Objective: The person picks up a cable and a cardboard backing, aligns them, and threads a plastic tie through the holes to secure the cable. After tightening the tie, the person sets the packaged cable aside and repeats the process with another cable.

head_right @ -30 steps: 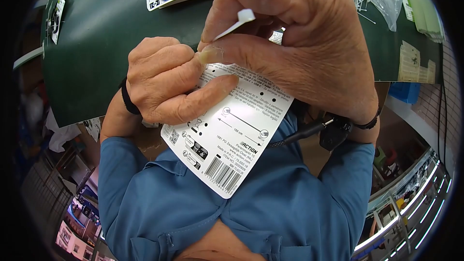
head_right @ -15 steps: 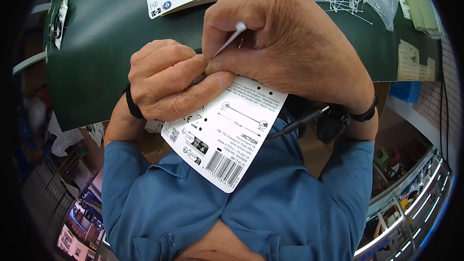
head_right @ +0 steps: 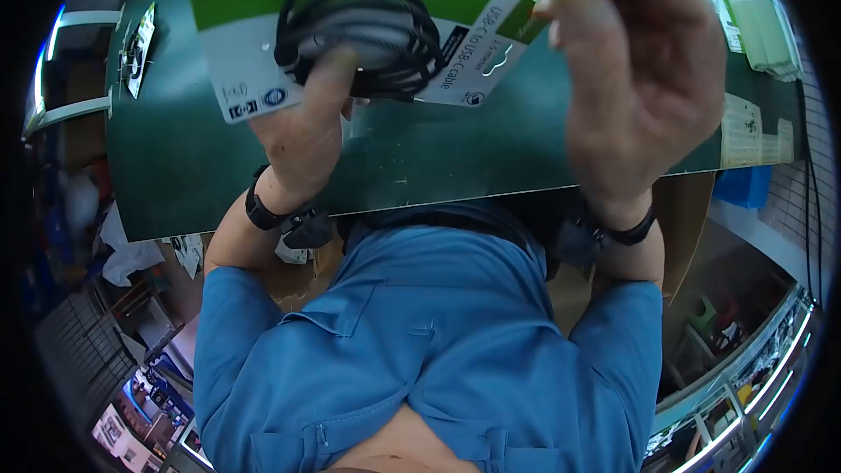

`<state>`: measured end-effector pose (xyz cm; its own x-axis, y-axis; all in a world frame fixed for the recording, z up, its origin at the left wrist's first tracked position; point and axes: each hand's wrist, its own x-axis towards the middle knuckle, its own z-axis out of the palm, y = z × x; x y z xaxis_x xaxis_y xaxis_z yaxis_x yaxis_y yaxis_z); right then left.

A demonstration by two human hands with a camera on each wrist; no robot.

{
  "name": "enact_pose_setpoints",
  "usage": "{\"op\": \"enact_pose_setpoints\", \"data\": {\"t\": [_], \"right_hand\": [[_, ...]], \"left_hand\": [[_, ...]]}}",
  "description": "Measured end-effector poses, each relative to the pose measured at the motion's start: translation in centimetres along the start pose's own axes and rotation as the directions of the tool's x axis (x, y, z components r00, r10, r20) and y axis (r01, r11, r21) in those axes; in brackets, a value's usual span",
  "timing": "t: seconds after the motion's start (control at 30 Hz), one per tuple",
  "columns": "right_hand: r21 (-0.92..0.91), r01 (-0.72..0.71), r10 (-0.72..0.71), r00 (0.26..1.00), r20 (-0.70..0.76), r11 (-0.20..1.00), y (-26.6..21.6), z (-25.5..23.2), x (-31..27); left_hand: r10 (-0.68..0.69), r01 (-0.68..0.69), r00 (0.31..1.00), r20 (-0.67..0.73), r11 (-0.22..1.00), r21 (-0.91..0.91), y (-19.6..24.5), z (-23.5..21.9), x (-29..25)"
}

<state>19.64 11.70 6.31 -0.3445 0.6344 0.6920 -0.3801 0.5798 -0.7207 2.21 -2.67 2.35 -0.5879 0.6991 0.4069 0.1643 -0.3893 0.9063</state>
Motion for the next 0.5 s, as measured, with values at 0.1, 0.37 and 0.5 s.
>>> {"op": "enact_pose_setpoints", "data": {"t": [0.1, 0.37, 0.5], "right_hand": [[-0.063, 0.275, -0.252, 0.935, 0.251, 0.959, -0.3, 0.9, -1.4], [-0.380, 0.550, -0.413, 0.825, 0.385, 0.744, 0.6, 4.4, -2.5], [-0.507, 0.566, -0.414, 0.823, 0.389, 0.650, 1.1, 4.1, -1.8]], "left_hand": [[-0.204, 0.192, 0.976, -0.072, 0.970, -0.149, 1.0, 0.7, 1.1], [-0.203, 0.175, 0.977, -0.068, 0.939, -0.295, 0.5, 3.0, 2.9], [-0.121, 0.088, 0.988, -0.095, 0.951, -0.298, 0.0, 4.2, 3.3]]}}
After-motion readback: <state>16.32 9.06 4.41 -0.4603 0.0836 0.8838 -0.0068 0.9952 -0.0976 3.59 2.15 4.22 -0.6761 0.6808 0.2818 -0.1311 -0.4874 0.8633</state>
